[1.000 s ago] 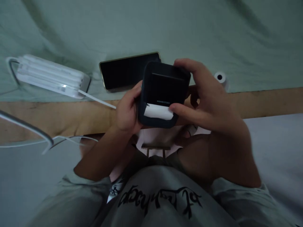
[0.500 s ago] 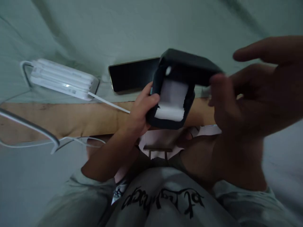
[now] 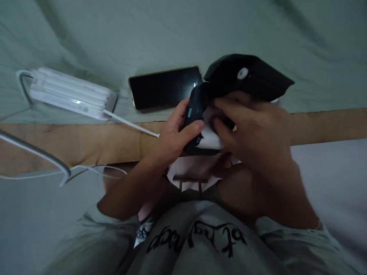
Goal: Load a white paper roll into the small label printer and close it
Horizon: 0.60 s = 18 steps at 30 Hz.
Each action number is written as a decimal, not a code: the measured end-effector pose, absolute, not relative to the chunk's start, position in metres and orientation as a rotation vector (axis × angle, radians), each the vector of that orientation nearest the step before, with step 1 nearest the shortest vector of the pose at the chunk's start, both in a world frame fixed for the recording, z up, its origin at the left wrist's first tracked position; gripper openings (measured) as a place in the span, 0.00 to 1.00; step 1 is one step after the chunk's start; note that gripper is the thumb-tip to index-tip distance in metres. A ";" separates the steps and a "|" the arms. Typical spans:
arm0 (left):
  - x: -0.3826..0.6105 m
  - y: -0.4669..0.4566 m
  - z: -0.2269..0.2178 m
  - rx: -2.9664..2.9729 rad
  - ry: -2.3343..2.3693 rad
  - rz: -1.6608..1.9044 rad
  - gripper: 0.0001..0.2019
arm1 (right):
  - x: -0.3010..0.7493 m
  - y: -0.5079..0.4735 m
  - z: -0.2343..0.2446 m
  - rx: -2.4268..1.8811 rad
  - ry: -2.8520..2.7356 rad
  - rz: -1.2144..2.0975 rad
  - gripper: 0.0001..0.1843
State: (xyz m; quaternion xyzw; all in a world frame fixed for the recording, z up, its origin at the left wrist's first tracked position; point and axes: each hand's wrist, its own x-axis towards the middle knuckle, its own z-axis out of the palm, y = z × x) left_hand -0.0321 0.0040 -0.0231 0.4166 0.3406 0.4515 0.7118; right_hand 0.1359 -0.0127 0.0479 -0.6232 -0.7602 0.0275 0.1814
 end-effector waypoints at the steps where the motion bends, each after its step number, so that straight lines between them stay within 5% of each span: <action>1: -0.032 0.004 -0.024 0.935 0.757 1.000 0.26 | 0.136 -0.013 0.050 -1.779 -2.176 0.099 0.16; 13: -0.027 -0.002 -0.009 0.807 0.794 1.097 0.20 | 0.144 -0.011 0.062 -1.628 -1.975 0.458 0.27; 18: -0.024 0.002 -0.009 0.651 0.782 1.181 0.13 | 0.163 -0.008 0.071 -1.414 -1.589 0.442 0.14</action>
